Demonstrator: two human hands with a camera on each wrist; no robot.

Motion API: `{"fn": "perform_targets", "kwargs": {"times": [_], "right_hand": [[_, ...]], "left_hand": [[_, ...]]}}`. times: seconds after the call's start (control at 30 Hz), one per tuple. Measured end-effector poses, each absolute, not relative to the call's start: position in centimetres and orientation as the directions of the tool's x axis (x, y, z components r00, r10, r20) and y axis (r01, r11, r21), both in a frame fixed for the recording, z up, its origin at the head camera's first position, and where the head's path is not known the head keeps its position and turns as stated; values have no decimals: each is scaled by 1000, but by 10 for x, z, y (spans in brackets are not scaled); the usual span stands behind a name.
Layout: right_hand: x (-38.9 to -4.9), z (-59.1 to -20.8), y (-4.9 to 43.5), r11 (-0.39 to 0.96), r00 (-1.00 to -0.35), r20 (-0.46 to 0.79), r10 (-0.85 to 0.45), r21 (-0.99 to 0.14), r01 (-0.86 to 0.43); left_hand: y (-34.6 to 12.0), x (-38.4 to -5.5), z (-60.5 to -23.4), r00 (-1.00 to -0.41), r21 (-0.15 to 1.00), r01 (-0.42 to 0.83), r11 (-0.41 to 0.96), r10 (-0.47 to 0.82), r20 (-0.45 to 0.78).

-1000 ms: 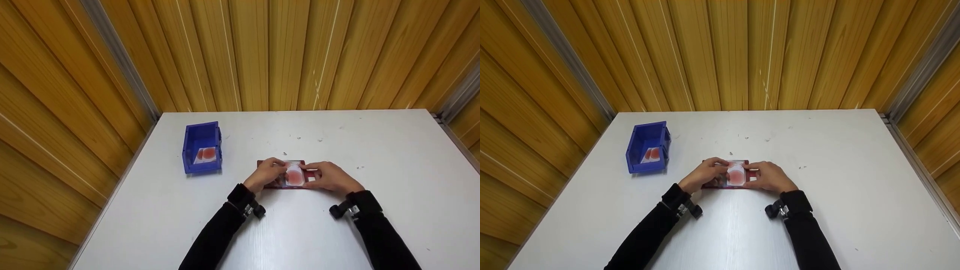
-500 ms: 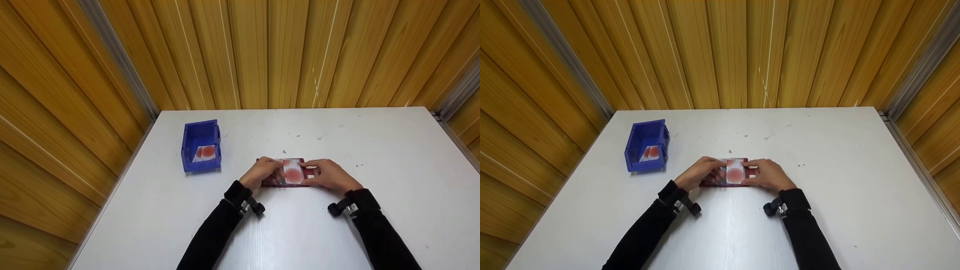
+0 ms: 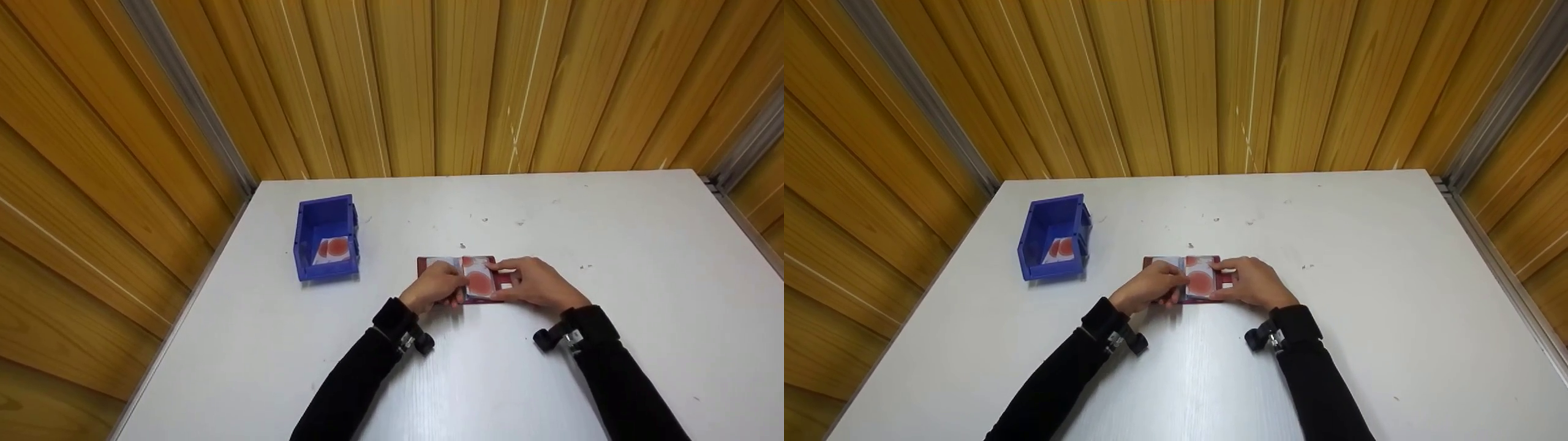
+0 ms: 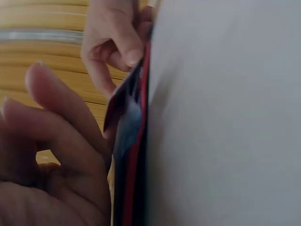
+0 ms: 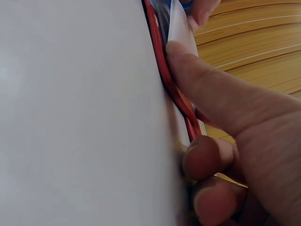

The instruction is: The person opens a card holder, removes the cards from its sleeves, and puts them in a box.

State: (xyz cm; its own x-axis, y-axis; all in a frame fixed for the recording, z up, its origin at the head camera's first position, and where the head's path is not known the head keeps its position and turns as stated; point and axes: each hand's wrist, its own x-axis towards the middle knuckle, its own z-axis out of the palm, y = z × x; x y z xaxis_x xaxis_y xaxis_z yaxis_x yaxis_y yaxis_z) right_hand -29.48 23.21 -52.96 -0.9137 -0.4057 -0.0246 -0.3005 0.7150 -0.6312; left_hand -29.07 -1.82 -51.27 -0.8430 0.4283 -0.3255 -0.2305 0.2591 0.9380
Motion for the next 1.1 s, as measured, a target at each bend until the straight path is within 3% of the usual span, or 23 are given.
{"fn": "perform_targets", "kwargs": {"times": [0.2, 0.67, 1.1], "right_hand": [[-296, -529, 231, 721, -920, -17, -391, -627, -295], [-295, -527, 230, 740, -915, -70, -398, -613, -275], [-296, -528, 231, 742, -919, -56, -389, -610, -277]], "left_hand": [[-21, -290, -511, -874, 942, -227, 245, 375, -308], [-28, -293, -507, -847, 919, -273, 284, 381, -369], [-57, -302, -491, -893, 915, -142, 378, 351, -283]]}}
